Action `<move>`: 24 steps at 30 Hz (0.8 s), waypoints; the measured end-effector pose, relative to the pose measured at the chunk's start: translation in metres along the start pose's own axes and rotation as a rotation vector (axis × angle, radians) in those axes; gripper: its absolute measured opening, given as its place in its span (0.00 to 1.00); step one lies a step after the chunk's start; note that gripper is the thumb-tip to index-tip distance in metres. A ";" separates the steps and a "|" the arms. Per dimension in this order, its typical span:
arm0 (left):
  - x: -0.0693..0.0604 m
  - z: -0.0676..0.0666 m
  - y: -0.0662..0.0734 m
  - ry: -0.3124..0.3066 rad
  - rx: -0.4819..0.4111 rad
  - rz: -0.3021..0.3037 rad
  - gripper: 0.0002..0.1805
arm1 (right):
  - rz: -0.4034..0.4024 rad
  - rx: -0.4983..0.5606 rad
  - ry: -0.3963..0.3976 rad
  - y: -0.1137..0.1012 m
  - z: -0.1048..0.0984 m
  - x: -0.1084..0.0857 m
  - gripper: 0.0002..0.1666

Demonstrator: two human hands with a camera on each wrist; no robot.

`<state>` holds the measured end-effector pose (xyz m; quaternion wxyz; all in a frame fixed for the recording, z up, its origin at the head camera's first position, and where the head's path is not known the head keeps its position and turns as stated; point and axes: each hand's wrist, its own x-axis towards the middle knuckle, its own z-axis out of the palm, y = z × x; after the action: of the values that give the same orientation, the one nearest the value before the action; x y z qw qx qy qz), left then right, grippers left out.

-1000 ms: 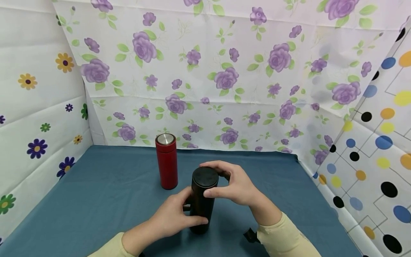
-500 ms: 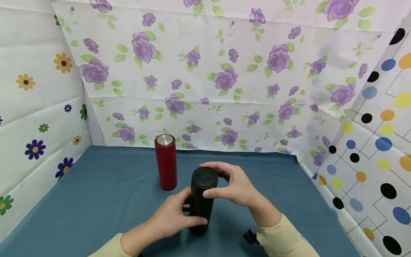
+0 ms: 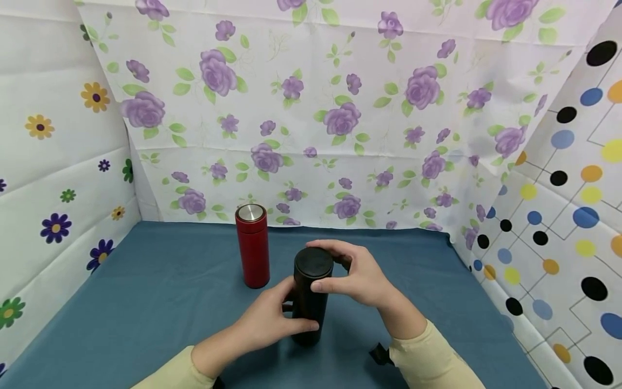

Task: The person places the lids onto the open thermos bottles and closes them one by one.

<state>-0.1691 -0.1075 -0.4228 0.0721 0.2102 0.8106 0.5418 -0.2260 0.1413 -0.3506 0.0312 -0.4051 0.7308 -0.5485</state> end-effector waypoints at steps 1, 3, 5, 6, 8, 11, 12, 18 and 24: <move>0.002 0.000 0.000 0.002 -0.006 0.002 0.39 | -0.003 0.003 0.003 0.001 -0.001 0.001 0.36; 0.005 -0.001 0.000 0.005 -0.013 0.005 0.39 | -0.005 0.000 0.004 0.002 -0.003 0.002 0.36; 0.009 -0.001 -0.001 0.008 -0.015 0.009 0.39 | -0.008 -0.005 0.005 0.003 -0.005 0.005 0.37; 0.010 -0.001 -0.001 0.009 -0.015 0.012 0.39 | -0.009 -0.009 0.004 0.004 -0.006 0.006 0.37; 0.014 -0.001 -0.002 0.015 -0.010 0.017 0.39 | -0.007 -0.018 0.004 0.005 -0.008 0.008 0.38; 0.019 -0.002 -0.002 0.027 -0.002 0.028 0.39 | -0.012 -0.025 0.001 0.007 -0.011 0.013 0.39; 0.020 -0.003 -0.002 0.032 0.000 0.031 0.39 | -0.015 -0.025 0.000 0.007 -0.012 0.015 0.39; 0.031 -0.009 -0.001 0.048 0.008 0.034 0.39 | -0.019 -0.035 0.001 0.012 -0.020 0.026 0.41; 0.041 -0.017 -0.001 0.052 0.011 0.027 0.42 | 0.001 -0.024 -0.011 0.017 -0.025 0.037 0.40</move>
<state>-0.2121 -0.1045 -0.4122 0.0427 0.2073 0.8124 0.5433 -0.2728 0.1387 -0.3401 0.0308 -0.4084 0.7371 -0.5375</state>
